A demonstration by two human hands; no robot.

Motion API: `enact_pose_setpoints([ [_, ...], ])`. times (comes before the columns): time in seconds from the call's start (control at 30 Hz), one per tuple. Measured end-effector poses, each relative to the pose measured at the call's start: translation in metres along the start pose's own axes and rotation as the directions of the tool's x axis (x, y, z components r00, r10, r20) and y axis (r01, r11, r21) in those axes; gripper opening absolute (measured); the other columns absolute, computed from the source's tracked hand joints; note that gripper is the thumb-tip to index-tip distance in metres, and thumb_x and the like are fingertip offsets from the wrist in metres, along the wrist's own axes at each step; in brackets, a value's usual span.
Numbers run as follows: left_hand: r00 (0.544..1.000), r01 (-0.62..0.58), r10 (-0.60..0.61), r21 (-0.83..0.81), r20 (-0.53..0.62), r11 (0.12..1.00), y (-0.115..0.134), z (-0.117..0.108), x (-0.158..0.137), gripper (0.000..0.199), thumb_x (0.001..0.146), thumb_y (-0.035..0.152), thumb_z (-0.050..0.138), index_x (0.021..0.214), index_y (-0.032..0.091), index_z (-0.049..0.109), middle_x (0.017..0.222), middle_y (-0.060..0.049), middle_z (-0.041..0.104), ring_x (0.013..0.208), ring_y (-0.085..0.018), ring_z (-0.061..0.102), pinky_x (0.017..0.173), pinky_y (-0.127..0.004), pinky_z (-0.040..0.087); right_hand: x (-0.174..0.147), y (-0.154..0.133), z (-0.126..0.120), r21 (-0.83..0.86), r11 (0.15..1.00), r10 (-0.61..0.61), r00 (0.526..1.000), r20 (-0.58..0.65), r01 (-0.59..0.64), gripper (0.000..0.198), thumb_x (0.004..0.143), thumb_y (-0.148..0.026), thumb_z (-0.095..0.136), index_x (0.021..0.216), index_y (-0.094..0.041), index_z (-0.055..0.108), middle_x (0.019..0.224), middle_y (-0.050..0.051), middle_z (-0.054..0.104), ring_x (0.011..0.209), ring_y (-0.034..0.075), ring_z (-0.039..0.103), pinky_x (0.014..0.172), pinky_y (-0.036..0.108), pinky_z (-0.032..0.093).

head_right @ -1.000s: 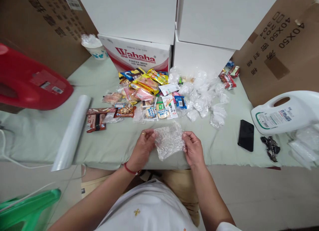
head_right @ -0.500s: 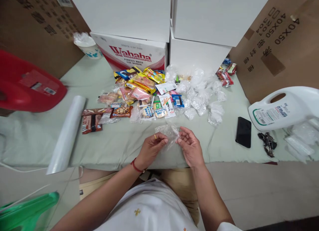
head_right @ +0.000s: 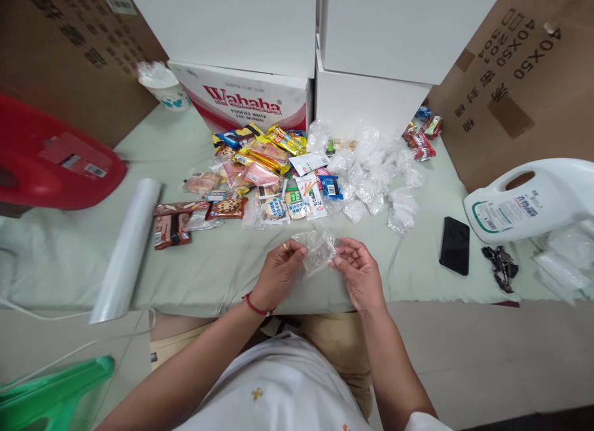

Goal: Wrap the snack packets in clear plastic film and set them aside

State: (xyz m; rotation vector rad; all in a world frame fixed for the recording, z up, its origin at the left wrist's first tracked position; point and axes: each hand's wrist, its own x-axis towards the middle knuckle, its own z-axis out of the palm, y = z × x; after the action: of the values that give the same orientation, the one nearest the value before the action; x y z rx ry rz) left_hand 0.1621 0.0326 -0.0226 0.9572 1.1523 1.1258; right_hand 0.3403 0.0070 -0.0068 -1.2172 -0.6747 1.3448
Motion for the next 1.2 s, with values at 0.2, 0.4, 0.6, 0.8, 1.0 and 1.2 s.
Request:
enact_pose_setpoints([
  [0.2, 0.974, -0.02, -0.024, -0.194, -0.225, 0.981, -0.002, -0.021, 0.006, 0.044, 0.077, 0.059, 0.08, 0.079, 0.021, 0.059, 0.073, 0.004, 0.059, 0.068, -0.011, 0.053, 0.066, -0.023, 0.043, 0.001, -0.003, -0.019, -0.011, 1.0, -0.03, 0.996, -0.084, 0.029, 0.041, 0.067, -0.034, 0.093, 0.103, -0.026, 0.075, 0.096, 0.002, 0.068, 0.084, 0.015, 0.061, 0.081, 0.032, 0.059],
  [0.4, 0.961, 0.003, -0.158, -0.562, -0.227, 0.827, 0.012, -0.053, 0.014, 0.049, 0.061, 0.038, 0.095, 0.079, 0.021, 0.054, 0.078, 0.005, 0.064, 0.078, -0.013, 0.065, 0.076, -0.029, 0.055, -0.001, 0.004, -0.042, -0.105, 0.994, 0.015, 0.998, -0.06, -0.021, 0.041, 0.065, -0.041, 0.095, 0.098, -0.025, 0.076, 0.095, 0.003, 0.07, 0.086, 0.016, 0.062, 0.083, 0.034, 0.059],
  [0.6, 0.989, 0.021, -0.101, -0.59, -0.103, 0.807, 0.023, -0.052, 0.006, 0.041, 0.068, 0.037, 0.093, 0.077, 0.02, 0.057, 0.084, 0.002, 0.067, 0.079, -0.012, 0.065, 0.076, -0.027, 0.056, 0.0, -0.011, -0.033, -0.501, 0.802, -0.194, 0.936, 0.295, 0.324, 0.076, 0.07, -0.043, 0.092, 0.139, -0.034, 0.062, 0.145, 0.007, 0.057, 0.132, 0.027, 0.053, 0.108, 0.046, 0.05],
  [0.8, 0.996, 0.012, -0.058, -0.587, -0.06, 0.81, 0.03, -0.047, -0.003, 0.038, 0.072, 0.034, 0.092, 0.076, 0.018, 0.058, 0.081, 0.002, 0.063, 0.067, -0.008, 0.058, 0.062, -0.019, 0.051, 0.03, -0.01, -0.004, -0.595, 0.691, -0.265, 0.91, 0.32, 0.411, 0.021, 0.091, -0.042, 0.07, 0.104, -0.027, 0.077, 0.096, 0.004, 0.072, 0.09, 0.021, 0.064, 0.083, 0.036, 0.052],
  [1.0, 0.988, 0.004, -0.107, -0.669, -0.113, 0.743, 0.026, -0.07, 0.0, 0.035, 0.073, 0.027, 0.09, 0.079, 0.018, 0.057, 0.08, 0.003, 0.061, 0.059, -0.005, 0.052, 0.051, -0.015, 0.045, 0.043, 0.0, -0.006, -0.322, 0.928, -0.173, 0.982, 0.082, 0.19, 0.025, 0.08, -0.046, 0.079, 0.088, -0.023, 0.072, 0.077, -0.002, 0.062, 0.069, 0.013, 0.052, 0.067, 0.026, 0.044],
  [1.2, 0.969, -0.029, -0.117, -0.57, -0.219, 0.821, 0.012, -0.08, 0.008, 0.028, 0.078, 0.03, 0.08, 0.08, 0.02, 0.054, 0.08, 0.003, 0.057, 0.07, -0.011, 0.058, 0.057, -0.019, 0.047, 0.03, -0.001, -0.008, -0.006, 1.0, 0.013, 1.0, -0.022, -0.013, 0.036, 0.068, -0.046, 0.09, 0.086, -0.024, 0.068, 0.08, -0.003, 0.062, 0.072, 0.012, 0.056, 0.062, 0.023, 0.052],
])
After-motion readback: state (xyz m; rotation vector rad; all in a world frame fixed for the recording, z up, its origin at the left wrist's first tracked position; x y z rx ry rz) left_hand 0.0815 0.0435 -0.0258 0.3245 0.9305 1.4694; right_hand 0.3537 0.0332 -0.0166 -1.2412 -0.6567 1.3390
